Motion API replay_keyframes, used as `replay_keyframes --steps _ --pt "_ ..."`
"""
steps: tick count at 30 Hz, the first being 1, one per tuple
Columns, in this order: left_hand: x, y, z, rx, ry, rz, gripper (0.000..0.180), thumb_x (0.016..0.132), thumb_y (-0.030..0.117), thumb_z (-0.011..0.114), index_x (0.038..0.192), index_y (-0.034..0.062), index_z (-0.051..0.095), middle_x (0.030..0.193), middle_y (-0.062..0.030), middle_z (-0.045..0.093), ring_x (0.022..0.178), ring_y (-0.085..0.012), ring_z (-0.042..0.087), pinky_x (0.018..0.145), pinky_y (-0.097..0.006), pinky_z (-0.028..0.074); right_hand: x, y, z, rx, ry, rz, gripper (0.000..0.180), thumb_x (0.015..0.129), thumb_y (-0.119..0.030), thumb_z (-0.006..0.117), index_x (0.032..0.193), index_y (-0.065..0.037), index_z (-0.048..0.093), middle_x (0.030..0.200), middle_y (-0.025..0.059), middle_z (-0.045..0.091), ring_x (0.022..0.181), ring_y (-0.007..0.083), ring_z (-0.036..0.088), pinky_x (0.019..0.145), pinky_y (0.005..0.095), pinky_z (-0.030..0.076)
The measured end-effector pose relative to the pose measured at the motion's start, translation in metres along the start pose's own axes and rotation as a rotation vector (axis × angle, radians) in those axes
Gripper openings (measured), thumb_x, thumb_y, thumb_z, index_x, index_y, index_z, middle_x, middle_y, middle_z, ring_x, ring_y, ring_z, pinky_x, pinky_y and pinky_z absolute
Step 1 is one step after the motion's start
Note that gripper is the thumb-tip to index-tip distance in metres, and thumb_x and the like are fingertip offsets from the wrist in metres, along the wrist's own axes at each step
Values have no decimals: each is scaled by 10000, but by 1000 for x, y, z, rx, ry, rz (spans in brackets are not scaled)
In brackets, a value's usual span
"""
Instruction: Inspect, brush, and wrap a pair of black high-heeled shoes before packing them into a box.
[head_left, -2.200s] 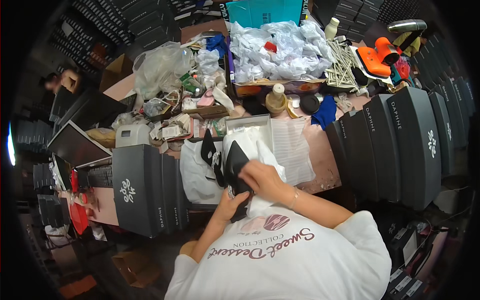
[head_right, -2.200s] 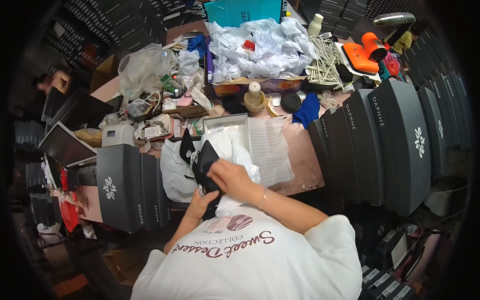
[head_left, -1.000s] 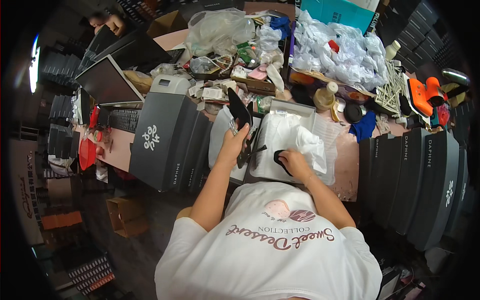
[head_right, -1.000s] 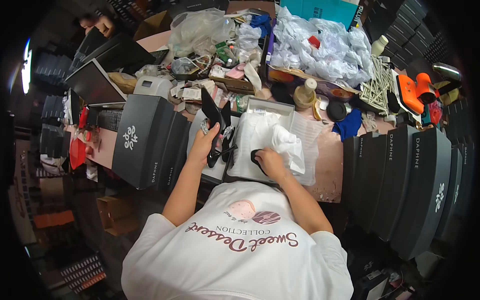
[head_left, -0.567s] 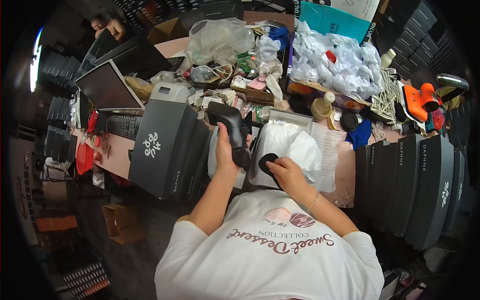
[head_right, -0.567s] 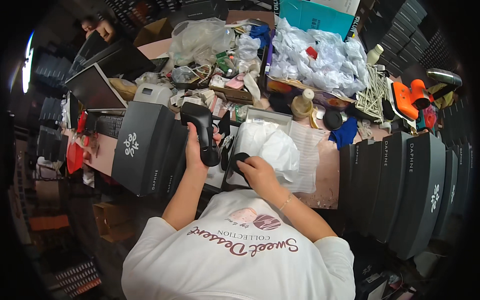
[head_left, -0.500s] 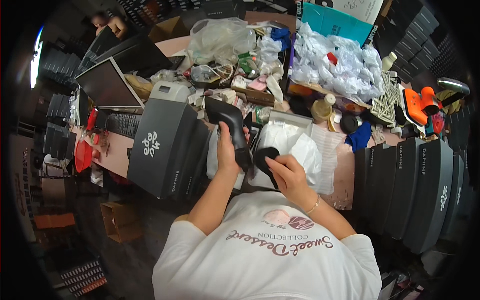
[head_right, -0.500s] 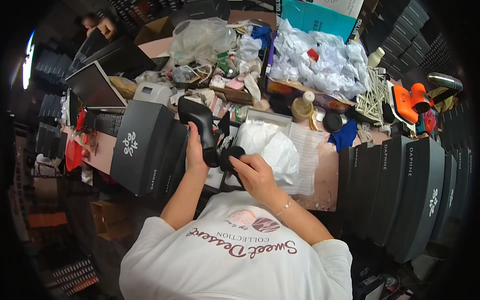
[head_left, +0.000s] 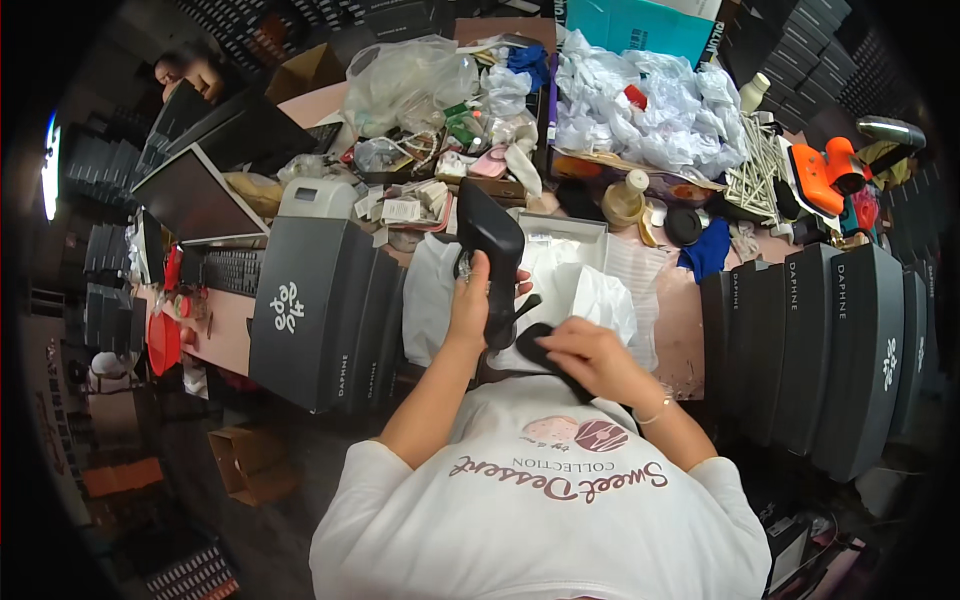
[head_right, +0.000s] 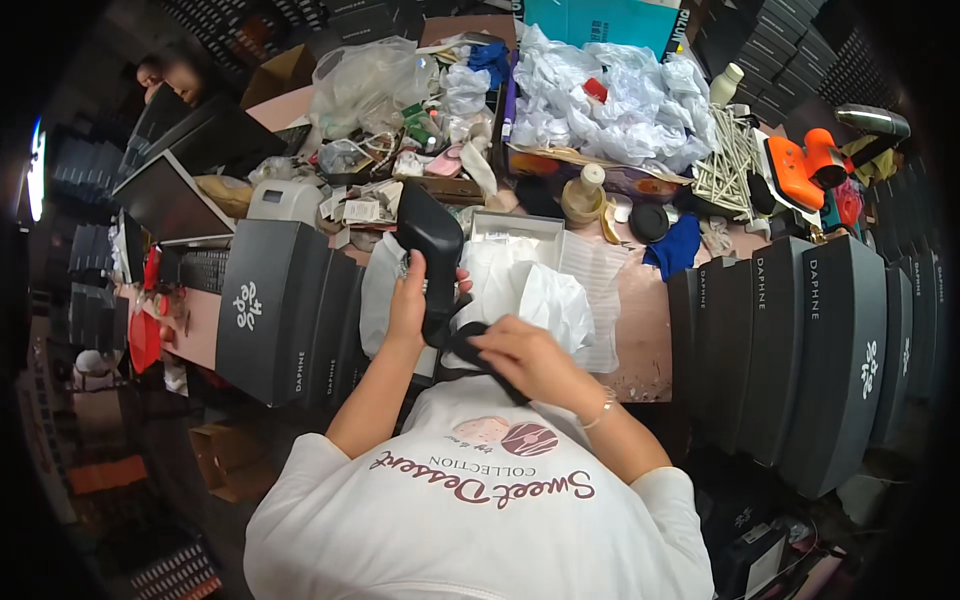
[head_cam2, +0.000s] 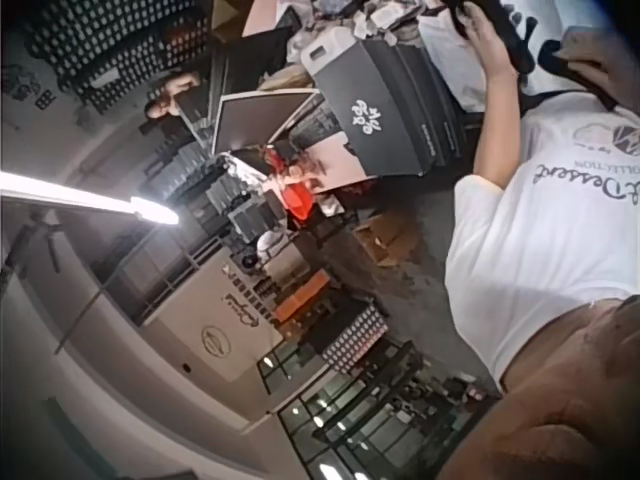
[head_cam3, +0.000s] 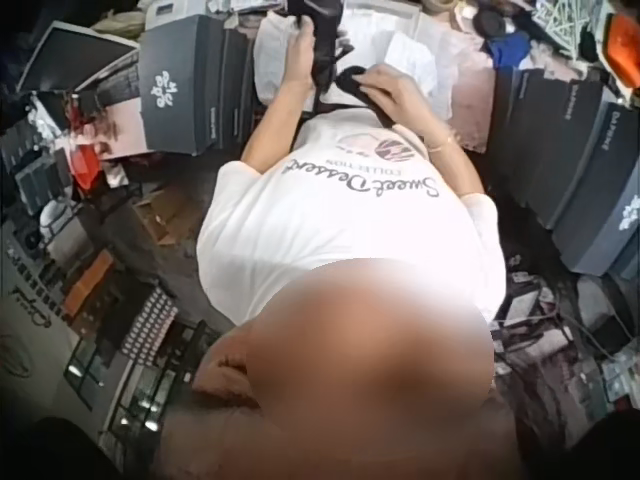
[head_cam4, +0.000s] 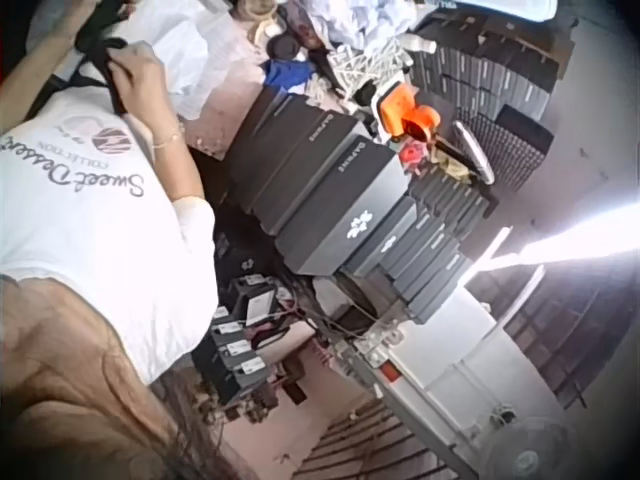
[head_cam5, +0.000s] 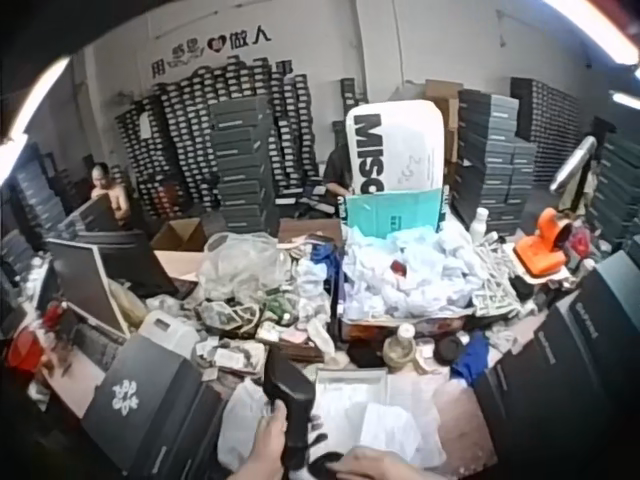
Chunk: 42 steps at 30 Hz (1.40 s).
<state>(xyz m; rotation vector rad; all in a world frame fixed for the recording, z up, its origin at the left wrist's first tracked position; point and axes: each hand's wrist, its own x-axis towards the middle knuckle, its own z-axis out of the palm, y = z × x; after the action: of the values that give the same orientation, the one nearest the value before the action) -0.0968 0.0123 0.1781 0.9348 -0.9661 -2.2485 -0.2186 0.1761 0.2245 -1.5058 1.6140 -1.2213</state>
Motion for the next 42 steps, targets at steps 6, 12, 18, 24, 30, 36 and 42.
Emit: replay_keyframes --steps 6,12,18,24,30,36,42 --pt "3 -56 -58 1018 -72 311 367 819 196 660 1111 -16 590 1003 -152 635 871 -233 606 798 -348 474 -14 92 -28 -17 397 225 194 850 -21 593 1030 35 637 848 117 598 758 192 565 681 255 434" --pt "35 -125 -142 1248 392 290 639 773 163 669 1326 4 392 1109 -211 585 956 -347 593 803 -382 481 -15 139 30 3 253 336 201 855 -55 595 1027 40 636 854 127 605 786 215 574 722 279 441" --pt "47 -81 -150 420 303 -65 219 851 57 522 1063 7 545 887 -139 635 773 -258 631 692 -365 505 -4 91 2 150 217 272 209 865 -50 591 1046 49 624 860 92 594 784 167 559 721 248 432" --pt "5 -21 -118 -542 -23 -284 312 934 287 420 1134 62 499 758 -50 568 583 -169 516 622 -333 486 2 68 8 253 207 260 211 865 -40 591 1055 47 619 867 78 596 800 152 560 735 241 439" --pt "-11 -33 -53 -481 -51 -114 326 939 286 416 1175 72 486 752 -21 553 614 -156 549 570 -310 469 43 8 69 -236 88 -422 320 761 -43 609 1080 -53 606 904 105 568 757 281 560 662 364 473" --pt "-14 -25 -58 -1042 -215 -267 313 912 222 437 1161 56 527 760 -21 548 537 -100 473 555 -250 391 2 67 56 -226 44 -133 286 777 29 594 1058 -13 626 877 130 546 768 295 550 675 344 468" --pt "-3 -33 -53 -772 -90 -125 330 915 278 478 1156 62 542 999 -151 617 615 -154 583 585 -283 510 31 20 75 55 80 4 300 808 33 581 1107 8 594 936 154 519 829 310 555 725 337 459"
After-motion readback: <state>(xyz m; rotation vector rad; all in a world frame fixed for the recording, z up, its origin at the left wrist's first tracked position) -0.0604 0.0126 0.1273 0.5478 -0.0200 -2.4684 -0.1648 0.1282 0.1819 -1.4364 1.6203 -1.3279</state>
